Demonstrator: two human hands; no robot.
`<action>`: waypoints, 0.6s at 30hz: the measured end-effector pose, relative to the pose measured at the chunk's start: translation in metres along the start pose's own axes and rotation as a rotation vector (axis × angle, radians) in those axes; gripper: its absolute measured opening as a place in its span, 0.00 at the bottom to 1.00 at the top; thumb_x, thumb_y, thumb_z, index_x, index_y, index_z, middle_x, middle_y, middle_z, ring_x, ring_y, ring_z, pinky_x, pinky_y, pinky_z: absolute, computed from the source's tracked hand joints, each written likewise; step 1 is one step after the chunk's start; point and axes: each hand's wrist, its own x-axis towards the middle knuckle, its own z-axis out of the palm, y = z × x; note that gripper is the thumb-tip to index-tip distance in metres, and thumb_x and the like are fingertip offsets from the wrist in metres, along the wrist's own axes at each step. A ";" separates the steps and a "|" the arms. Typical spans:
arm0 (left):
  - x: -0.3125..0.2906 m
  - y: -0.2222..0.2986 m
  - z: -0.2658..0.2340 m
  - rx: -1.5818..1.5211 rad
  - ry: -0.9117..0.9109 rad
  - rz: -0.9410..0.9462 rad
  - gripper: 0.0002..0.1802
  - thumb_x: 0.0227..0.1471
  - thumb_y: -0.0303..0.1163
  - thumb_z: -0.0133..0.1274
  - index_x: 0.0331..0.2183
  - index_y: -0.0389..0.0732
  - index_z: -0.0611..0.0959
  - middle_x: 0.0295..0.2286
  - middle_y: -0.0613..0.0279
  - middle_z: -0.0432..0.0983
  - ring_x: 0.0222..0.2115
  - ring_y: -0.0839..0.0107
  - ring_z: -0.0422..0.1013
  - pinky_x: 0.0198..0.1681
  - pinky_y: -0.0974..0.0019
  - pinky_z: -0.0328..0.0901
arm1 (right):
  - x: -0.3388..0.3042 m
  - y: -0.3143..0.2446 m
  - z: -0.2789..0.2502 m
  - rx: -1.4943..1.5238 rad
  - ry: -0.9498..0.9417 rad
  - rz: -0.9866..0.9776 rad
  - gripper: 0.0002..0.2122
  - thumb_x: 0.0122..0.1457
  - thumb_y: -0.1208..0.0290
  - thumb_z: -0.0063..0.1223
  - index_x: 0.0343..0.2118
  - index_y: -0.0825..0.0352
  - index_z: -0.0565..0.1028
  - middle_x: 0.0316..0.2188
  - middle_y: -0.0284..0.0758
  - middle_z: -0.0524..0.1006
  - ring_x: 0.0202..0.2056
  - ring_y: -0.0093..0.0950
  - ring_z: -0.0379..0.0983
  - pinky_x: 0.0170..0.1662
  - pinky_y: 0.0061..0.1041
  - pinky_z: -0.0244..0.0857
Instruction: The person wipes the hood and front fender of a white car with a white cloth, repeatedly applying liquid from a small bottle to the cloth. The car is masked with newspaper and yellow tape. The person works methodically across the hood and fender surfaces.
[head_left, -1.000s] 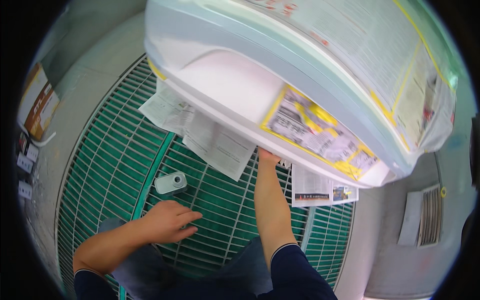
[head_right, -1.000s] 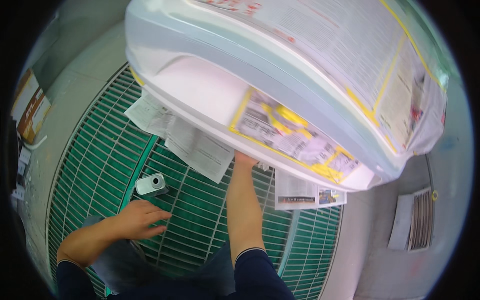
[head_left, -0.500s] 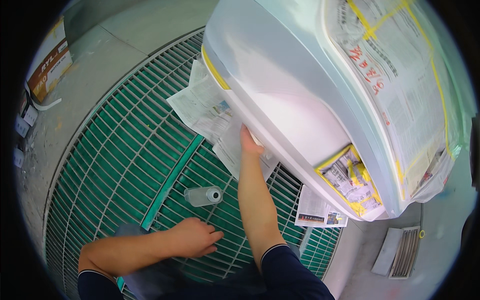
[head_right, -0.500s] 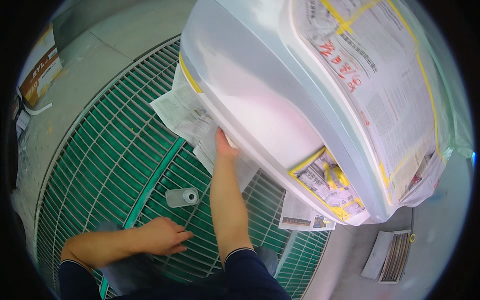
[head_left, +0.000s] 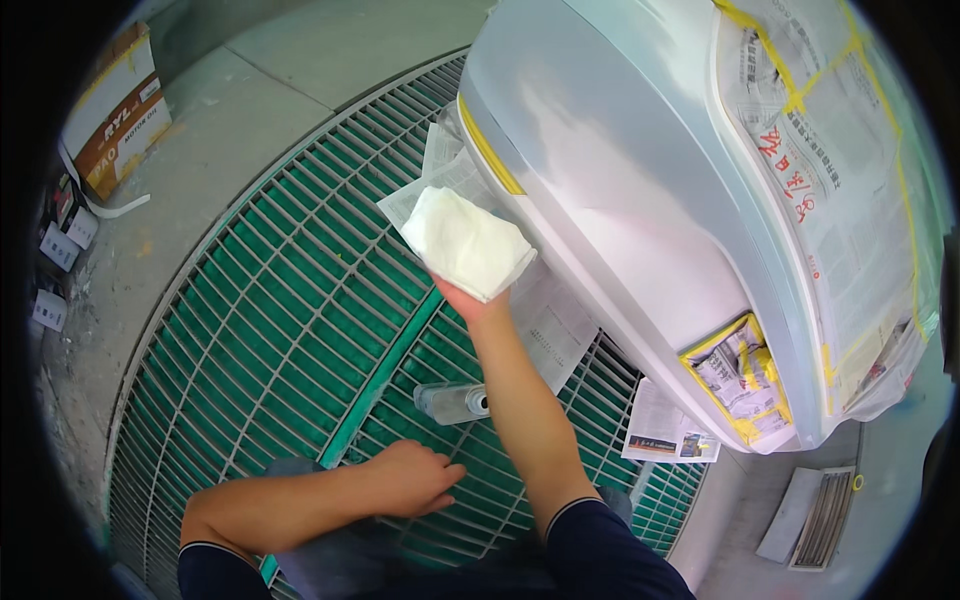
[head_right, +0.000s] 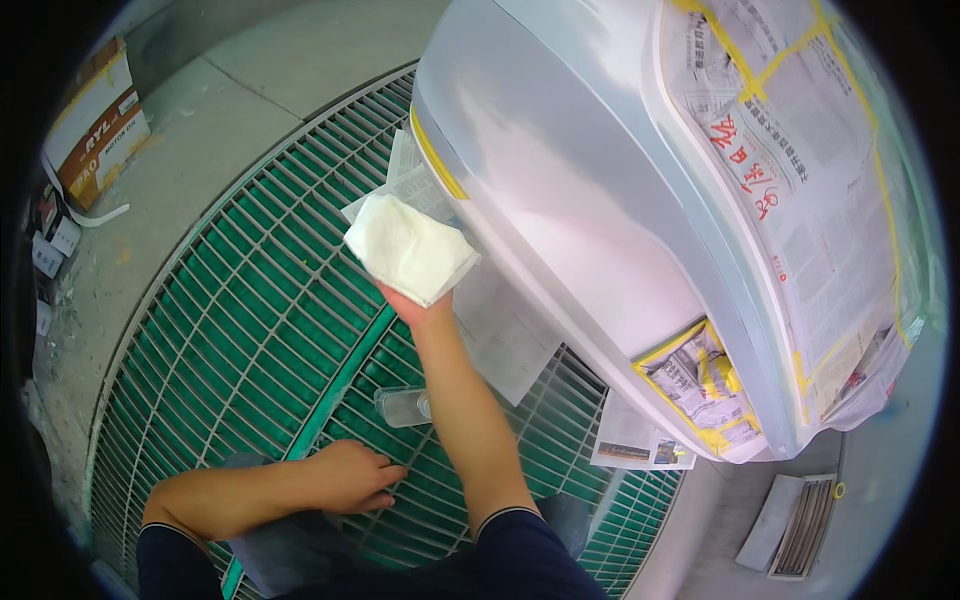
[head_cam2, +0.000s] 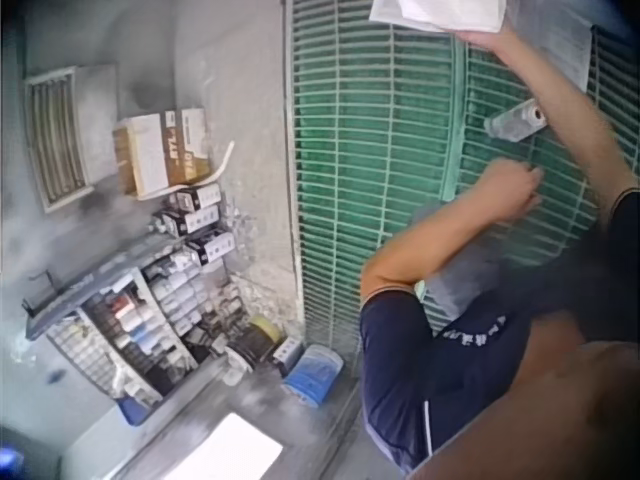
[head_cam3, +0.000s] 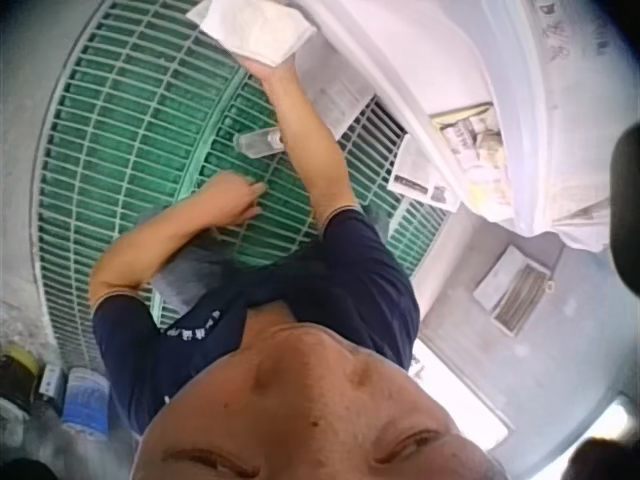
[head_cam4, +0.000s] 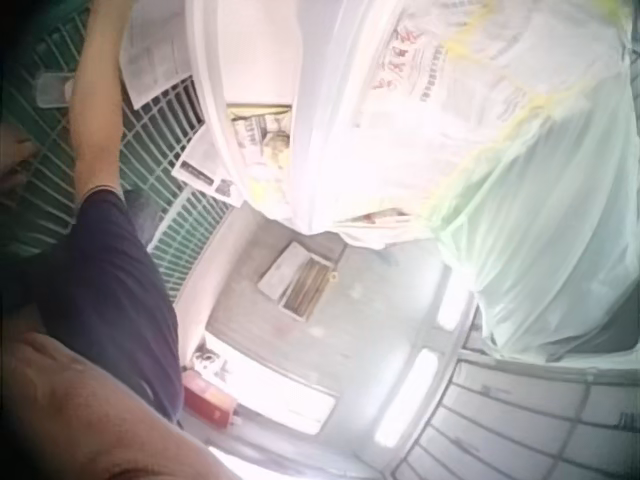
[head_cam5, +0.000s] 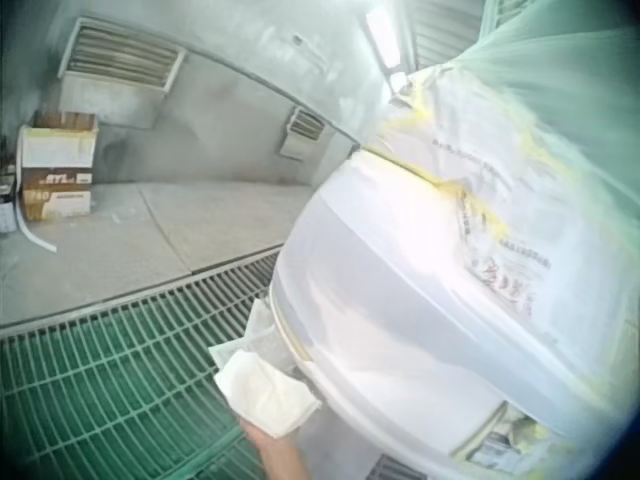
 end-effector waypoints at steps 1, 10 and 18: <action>0.004 0.001 -0.002 -0.001 -0.023 0.005 0.18 0.55 0.44 0.59 0.40 0.40 0.79 0.29 0.53 0.79 0.30 0.50 0.79 0.33 0.48 0.73 | -0.011 -0.006 0.003 -0.014 -0.022 0.027 0.25 0.70 0.50 0.40 0.63 0.60 0.70 0.63 0.38 0.72 0.63 0.41 0.68 0.66 0.47 0.63; 0.059 0.059 0.045 -0.108 -0.404 0.062 0.22 0.53 0.53 0.59 0.32 0.42 0.84 0.28 0.51 0.82 0.30 0.47 0.79 0.32 0.46 0.73 | -0.165 -0.070 -0.001 0.066 -0.250 0.136 0.20 0.70 0.56 0.48 0.58 0.64 0.75 0.57 0.38 0.78 0.56 0.35 0.77 0.62 0.43 0.69; 0.069 0.150 0.085 0.022 -0.624 0.084 0.18 0.62 0.40 0.55 0.46 0.38 0.84 0.37 0.46 0.83 0.37 0.48 0.80 0.42 0.49 0.73 | -0.485 -0.173 0.031 0.246 0.016 -0.235 0.21 0.70 0.57 0.47 0.58 0.65 0.75 0.58 0.41 0.77 0.55 0.36 0.77 0.62 0.43 0.69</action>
